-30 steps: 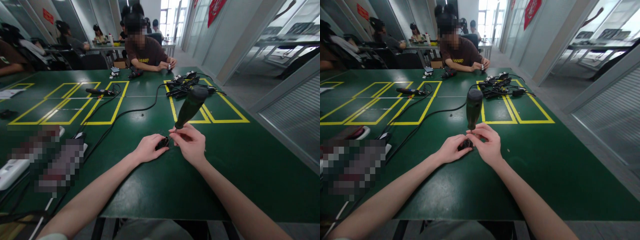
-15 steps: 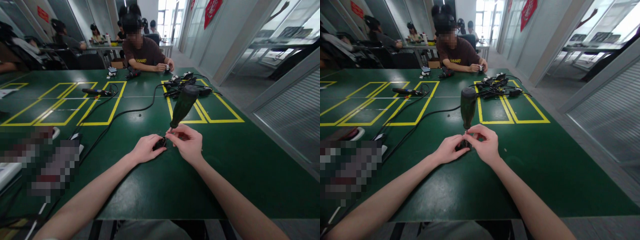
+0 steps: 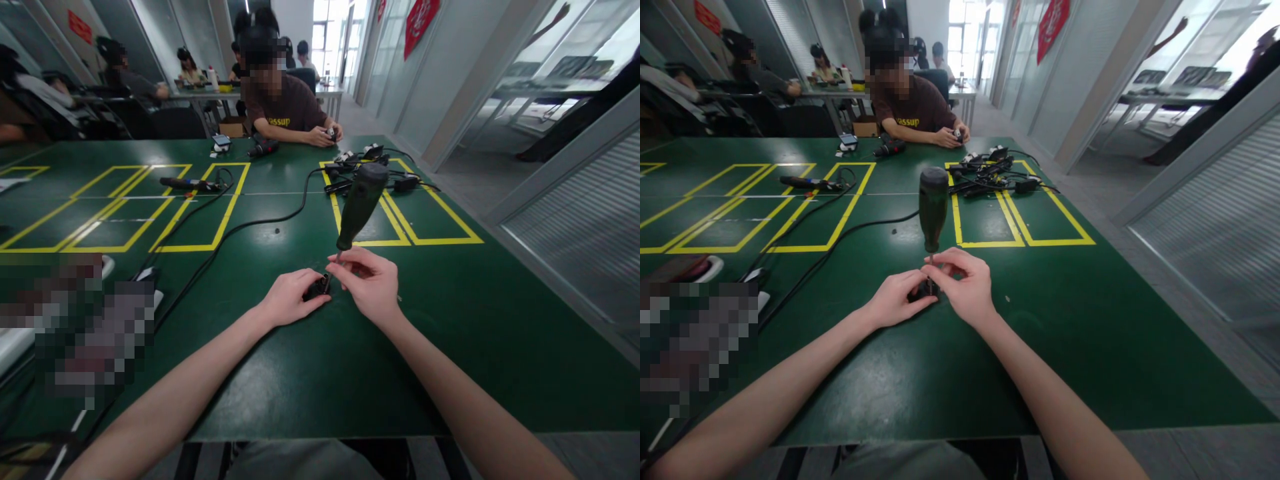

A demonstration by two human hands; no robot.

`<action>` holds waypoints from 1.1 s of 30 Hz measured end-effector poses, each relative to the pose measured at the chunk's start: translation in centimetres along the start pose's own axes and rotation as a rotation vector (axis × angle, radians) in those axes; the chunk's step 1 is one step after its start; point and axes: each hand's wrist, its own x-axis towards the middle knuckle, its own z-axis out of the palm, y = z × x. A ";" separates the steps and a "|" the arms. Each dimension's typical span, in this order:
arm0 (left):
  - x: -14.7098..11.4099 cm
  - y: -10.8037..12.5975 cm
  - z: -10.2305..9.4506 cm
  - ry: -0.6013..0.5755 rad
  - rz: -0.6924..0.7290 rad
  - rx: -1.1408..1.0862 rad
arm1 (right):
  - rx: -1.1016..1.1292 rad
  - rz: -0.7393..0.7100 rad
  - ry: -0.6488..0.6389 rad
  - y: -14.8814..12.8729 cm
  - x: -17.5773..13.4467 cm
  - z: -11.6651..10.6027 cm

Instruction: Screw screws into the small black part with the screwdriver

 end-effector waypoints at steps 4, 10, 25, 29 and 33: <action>0.0 -0.1 0.1 -0.004 -0.002 0.007 | 0.003 0.023 0.018 0.3 -0.2 0.0; 0.0 -0.2 0.1 0.012 0.013 0.018 | 0.016 0.040 -0.053 0.4 -0.7 0.5; 0.1 0.1 -0.1 -0.003 -0.022 -0.029 | 0.069 0.069 -0.017 1.5 -1.3 1.2; 0.1 0.2 -0.2 -0.001 -0.030 -0.031 | 0.079 0.050 -0.074 1.3 -1.3 1.1; 0.1 0.1 0.0 0.004 -0.036 -0.038 | 0.087 0.053 -0.082 1.5 -1.4 1.0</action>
